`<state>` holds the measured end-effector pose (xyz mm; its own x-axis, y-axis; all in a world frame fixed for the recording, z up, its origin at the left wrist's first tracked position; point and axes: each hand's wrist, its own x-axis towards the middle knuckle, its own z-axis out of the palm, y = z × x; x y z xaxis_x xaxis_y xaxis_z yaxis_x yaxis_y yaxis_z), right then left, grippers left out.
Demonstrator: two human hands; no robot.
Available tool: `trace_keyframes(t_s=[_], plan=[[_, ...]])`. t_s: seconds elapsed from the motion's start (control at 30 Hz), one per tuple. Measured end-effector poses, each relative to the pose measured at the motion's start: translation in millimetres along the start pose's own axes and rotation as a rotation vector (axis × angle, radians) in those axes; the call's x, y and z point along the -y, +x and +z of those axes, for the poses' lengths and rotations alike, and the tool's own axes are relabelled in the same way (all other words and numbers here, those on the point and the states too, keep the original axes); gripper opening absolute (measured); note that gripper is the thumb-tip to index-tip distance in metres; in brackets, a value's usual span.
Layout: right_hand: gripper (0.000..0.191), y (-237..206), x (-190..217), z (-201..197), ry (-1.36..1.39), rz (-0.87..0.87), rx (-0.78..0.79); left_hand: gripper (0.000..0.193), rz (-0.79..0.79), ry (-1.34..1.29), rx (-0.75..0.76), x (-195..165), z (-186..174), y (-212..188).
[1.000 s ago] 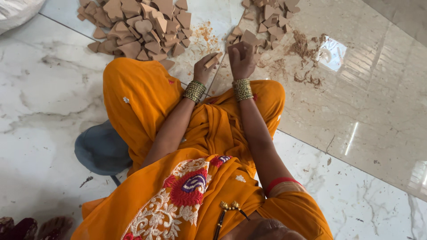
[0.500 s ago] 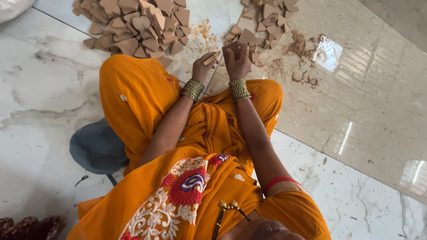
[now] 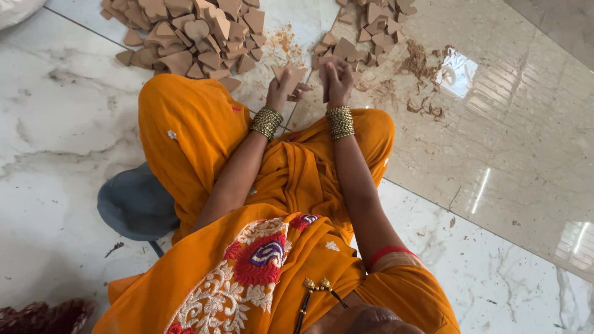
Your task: The person sits on the floor surrounded by piles of small brown dried chunks. The person picks up pieces one at a time, breaks them into smaller fragments by hand, and places the broken pieces back onto the floor piles.
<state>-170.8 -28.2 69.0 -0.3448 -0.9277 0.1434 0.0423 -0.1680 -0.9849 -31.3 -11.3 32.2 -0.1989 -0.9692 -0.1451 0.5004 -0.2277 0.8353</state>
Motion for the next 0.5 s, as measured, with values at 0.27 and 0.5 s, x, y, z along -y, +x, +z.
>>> trace_keyframes(t_s=[0.27, 0.5], plan=[[0.018, -18.1, 1.0, 11.6, 0.054, -0.026, 0.242, 0.047, -0.047, -0.148, -0.271, 3.4, -10.7, 7.0], [0.016, -20.7, 3.3, 15.7, -0.014, 0.003, 0.325, 0.038, -0.095, -0.288, -0.134, 3.4, -10.7, 4.7]])
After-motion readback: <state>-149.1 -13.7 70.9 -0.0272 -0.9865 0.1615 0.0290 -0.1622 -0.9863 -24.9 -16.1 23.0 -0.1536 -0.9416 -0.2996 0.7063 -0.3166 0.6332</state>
